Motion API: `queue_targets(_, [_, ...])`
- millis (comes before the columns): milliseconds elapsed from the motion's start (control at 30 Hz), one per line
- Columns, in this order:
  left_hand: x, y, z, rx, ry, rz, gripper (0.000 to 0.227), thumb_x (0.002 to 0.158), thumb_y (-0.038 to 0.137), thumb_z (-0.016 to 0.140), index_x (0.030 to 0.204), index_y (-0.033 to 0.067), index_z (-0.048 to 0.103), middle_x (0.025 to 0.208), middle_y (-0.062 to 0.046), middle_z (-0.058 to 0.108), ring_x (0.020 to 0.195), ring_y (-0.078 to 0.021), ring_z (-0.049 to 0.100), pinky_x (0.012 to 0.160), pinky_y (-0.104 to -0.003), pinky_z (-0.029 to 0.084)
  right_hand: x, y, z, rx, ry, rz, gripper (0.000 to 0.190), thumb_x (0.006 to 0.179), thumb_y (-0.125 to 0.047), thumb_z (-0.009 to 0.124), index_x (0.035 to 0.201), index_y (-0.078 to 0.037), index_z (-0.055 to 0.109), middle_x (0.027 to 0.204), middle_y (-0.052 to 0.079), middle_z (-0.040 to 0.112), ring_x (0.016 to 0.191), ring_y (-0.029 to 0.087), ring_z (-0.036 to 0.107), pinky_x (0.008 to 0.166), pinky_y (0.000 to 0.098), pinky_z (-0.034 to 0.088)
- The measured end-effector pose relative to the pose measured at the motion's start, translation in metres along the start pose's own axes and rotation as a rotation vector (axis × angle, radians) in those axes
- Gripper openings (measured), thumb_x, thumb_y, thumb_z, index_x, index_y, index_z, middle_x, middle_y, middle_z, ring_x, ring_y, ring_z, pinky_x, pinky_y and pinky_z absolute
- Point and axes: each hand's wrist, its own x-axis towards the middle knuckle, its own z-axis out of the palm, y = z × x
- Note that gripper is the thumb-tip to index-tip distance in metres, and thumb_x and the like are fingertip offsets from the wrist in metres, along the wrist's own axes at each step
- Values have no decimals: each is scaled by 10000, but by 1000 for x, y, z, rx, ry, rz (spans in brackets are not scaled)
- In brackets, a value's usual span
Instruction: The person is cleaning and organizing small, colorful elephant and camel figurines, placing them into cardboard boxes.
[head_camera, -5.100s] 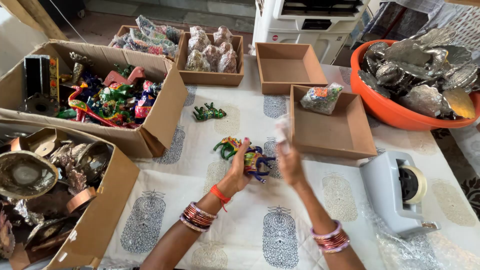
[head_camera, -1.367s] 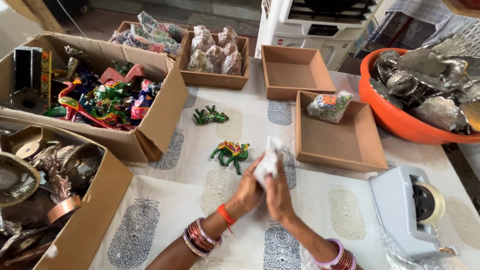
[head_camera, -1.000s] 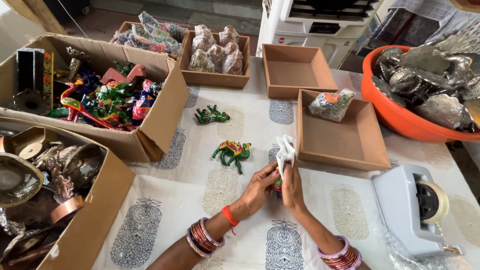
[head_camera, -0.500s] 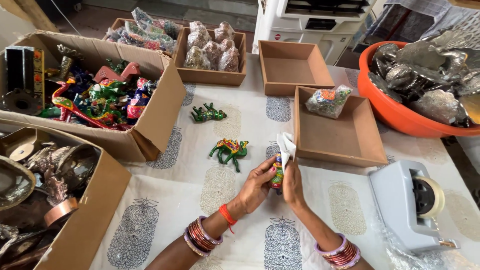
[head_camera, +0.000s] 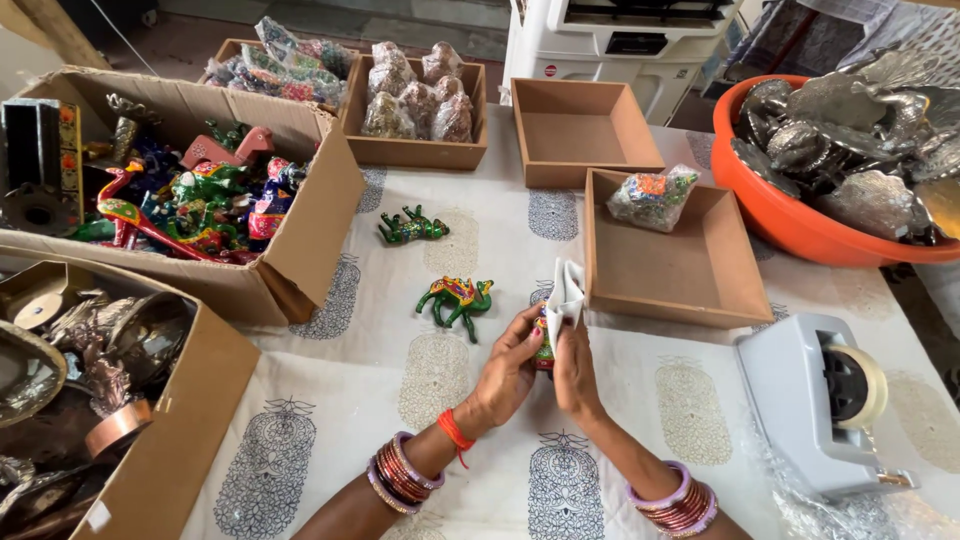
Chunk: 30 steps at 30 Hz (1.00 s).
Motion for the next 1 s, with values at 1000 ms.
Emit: queue_targets(1000, [6, -2, -19, 606, 68, -1, 836, 999, 590, 432, 1596, 46, 214, 1593, -188, 363, 1483, -279, 327, 1203, -427, 276, -5, -48, 22, -759, -43, -399, 623, 1050, -184, 370, 1603, 56, 212, 1640, 335, 249, 1536, 490, 214, 1253, 541, 187])
